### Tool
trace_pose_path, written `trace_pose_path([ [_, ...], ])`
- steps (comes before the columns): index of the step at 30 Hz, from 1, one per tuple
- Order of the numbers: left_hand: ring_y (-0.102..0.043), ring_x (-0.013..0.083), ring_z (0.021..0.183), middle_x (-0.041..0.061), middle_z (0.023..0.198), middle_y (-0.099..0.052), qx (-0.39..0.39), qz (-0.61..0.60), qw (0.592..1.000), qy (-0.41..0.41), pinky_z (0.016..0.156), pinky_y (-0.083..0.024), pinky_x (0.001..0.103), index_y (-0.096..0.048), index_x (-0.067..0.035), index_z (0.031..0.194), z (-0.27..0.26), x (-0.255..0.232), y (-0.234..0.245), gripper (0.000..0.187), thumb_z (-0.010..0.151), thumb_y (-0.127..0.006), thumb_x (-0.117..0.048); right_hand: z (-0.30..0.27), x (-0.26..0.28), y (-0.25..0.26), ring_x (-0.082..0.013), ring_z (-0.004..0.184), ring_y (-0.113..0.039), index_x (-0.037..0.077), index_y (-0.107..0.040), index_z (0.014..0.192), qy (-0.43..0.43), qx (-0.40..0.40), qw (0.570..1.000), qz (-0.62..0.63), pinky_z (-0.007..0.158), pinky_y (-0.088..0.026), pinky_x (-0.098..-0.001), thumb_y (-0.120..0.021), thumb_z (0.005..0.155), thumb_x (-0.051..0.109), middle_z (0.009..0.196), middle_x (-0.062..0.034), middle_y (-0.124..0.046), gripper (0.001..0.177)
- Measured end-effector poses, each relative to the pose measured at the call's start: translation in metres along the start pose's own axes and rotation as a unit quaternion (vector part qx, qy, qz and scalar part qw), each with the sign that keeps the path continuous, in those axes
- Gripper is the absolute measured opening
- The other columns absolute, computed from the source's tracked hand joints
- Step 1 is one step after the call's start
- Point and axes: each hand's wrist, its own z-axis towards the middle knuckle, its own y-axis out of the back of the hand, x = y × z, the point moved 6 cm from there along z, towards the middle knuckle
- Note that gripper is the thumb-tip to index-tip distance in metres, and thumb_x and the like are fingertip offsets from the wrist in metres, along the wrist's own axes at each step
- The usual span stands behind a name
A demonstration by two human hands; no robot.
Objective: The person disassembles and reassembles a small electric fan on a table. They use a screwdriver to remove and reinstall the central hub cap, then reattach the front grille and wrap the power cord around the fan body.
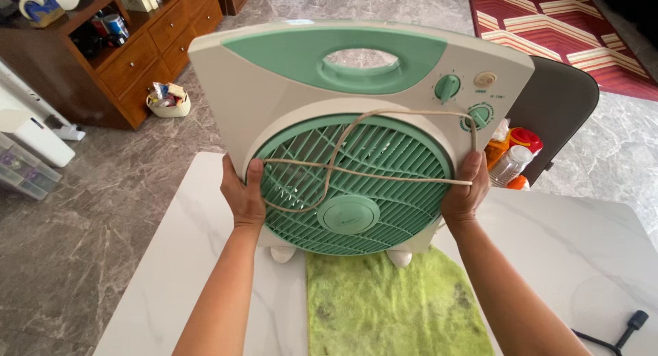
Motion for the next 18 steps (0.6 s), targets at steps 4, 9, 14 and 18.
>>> trace_pose_path([
  [4, -0.064, 0.0209, 0.107, 0.012, 0.114, -0.068, -0.005, 0.025, 0.999, -0.031, 0.096, -0.051, 0.033, -0.056, 0.003, 0.131, 0.004, 0.009, 0.002, 0.084, 0.094, -0.061, -0.072, -0.005, -0.011, -0.013, -0.0236, 0.071, -0.044, 0.003, -0.048, 0.09, 0.012, -0.004, 1.0, 0.018, 0.067, -0.038, -0.0396, -0.029, 0.113, 0.052, 0.073, -0.0107, -0.045, 0.057],
  [9, -0.064, 0.0206, 0.105, 0.012, 0.113, -0.067, -0.017, 0.043, 0.997, -0.064, 0.093, -0.052, 0.033, -0.054, 0.005, 0.133, 0.001, 0.012, 0.004, 0.091, 0.094, -0.056, -0.078, -0.012, -0.029, -0.02, -0.0224, 0.069, -0.045, 0.003, -0.049, 0.093, 0.02, -0.011, 0.999, 0.027, 0.066, -0.038, -0.0383, -0.03, 0.114, 0.052, 0.072, -0.0084, -0.046, 0.057],
  [14, -0.063, 0.021, 0.11, 0.012, 0.117, -0.066, -0.019, 0.024, 0.996, -0.082, 0.098, -0.051, 0.033, -0.052, 0.005, 0.134, -0.011, 0.012, 0.005, 0.091, 0.097, -0.054, -0.078, -0.019, -0.039, -0.018, -0.027, 0.062, -0.05, 0.002, -0.052, 0.095, 0.002, 0.006, 1.0, -0.011, 0.06, -0.039, -0.0414, -0.029, 0.111, 0.055, 0.067, -0.0119, -0.048, 0.059],
  [18, -0.061, 0.0223, 0.115, 0.013, 0.123, -0.063, -0.014, 0.044, 0.997, -0.069, 0.101, -0.05, 0.034, -0.047, 0.005, 0.141, -0.013, 0.009, 0.003, 0.092, 0.098, -0.051, -0.076, -0.019, -0.031, -0.014, -0.0356, 0.067, -0.06, 0.002, -0.056, 0.111, -0.024, 0.036, 0.996, -0.082, 0.063, -0.045, -0.0469, -0.029, 0.109, 0.052, 0.07, -0.0173, -0.057, 0.056],
])
